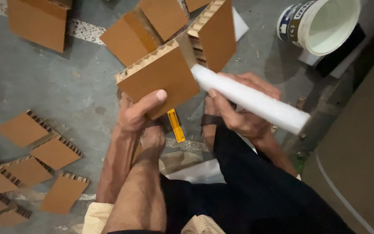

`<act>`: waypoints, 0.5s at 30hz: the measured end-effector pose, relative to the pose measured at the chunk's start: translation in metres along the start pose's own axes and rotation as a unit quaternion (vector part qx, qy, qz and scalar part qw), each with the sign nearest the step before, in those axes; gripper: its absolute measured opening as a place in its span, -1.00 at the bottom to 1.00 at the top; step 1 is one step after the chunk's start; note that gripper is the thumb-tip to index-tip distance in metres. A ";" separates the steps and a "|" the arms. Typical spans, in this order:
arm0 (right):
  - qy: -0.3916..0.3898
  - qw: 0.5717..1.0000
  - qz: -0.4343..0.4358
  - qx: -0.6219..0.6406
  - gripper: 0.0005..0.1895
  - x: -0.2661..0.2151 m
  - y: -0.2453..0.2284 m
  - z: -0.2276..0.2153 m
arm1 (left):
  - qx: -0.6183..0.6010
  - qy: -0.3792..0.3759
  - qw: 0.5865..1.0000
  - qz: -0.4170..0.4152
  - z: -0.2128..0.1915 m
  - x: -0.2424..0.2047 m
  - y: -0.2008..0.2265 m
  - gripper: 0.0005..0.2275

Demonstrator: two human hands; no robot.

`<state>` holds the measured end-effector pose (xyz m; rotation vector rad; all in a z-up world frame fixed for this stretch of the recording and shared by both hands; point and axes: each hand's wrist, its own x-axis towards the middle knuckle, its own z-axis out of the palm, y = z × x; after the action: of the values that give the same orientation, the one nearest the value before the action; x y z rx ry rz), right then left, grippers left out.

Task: The person applies glue to the edges of small cardboard pieces using a white glue stick, then joins them together. They secure the assembled cardboard pieces with rubber bands.

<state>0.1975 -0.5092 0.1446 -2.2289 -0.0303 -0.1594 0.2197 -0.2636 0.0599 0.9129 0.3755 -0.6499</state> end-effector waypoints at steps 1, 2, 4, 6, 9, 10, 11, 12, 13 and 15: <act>0.000 1.000 0.005 -0.011 -0.75 0.002 0.000 0.001 | 0.026 0.006 1.000 -0.008 -0.002 0.002 -0.004 -0.62; -0.001 1.000 0.011 -0.023 -0.74 0.004 0.000 0.002 | 0.051 0.012 0.998 -0.017 -0.003 0.003 -0.009 -0.63; 0.020 0.999 -0.026 0.007 -0.77 0.012 0.005 0.007 | 0.070 -0.048 0.996 -0.001 -0.008 0.004 -0.016 -0.64; 0.036 0.998 -0.057 0.013 -0.78 0.019 0.013 0.009 | 0.081 -0.076 0.994 0.001 -0.011 0.003 -0.023 -0.64; 0.039 0.997 -0.063 0.012 -0.78 0.024 0.021 0.010 | 0.076 -0.063 0.995 -0.028 -0.014 -0.003 -0.028 -0.64; 0.029 0.998 -0.041 0.029 -0.78 0.024 0.023 0.009 | 0.065 -0.051 0.996 -0.045 -0.016 -0.005 -0.030 -0.64; 0.020 0.999 -0.019 0.046 -0.79 0.024 0.024 0.009 | 0.055 -0.039 0.996 -0.062 -0.018 -0.006 -0.030 -0.65; 0.018 0.999 -0.034 0.037 -0.80 0.024 0.025 0.008 | 0.071 -0.035 0.995 -0.064 -0.019 -0.007 -0.032 -0.66; 0.016 0.998 -0.048 0.028 -0.81 0.024 0.026 0.007 | 0.086 -0.031 0.994 -0.066 -0.020 -0.007 -0.033 -0.66; 0.006 0.997 -0.077 0.008 -0.83 0.024 0.026 0.005 | 0.090 -0.025 0.994 -0.060 -0.021 -0.007 -0.036 -0.67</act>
<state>0.2241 -0.5216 0.1243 -2.2098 -0.1957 -0.2551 0.1901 -0.2601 0.0302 1.0494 0.3327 -0.8259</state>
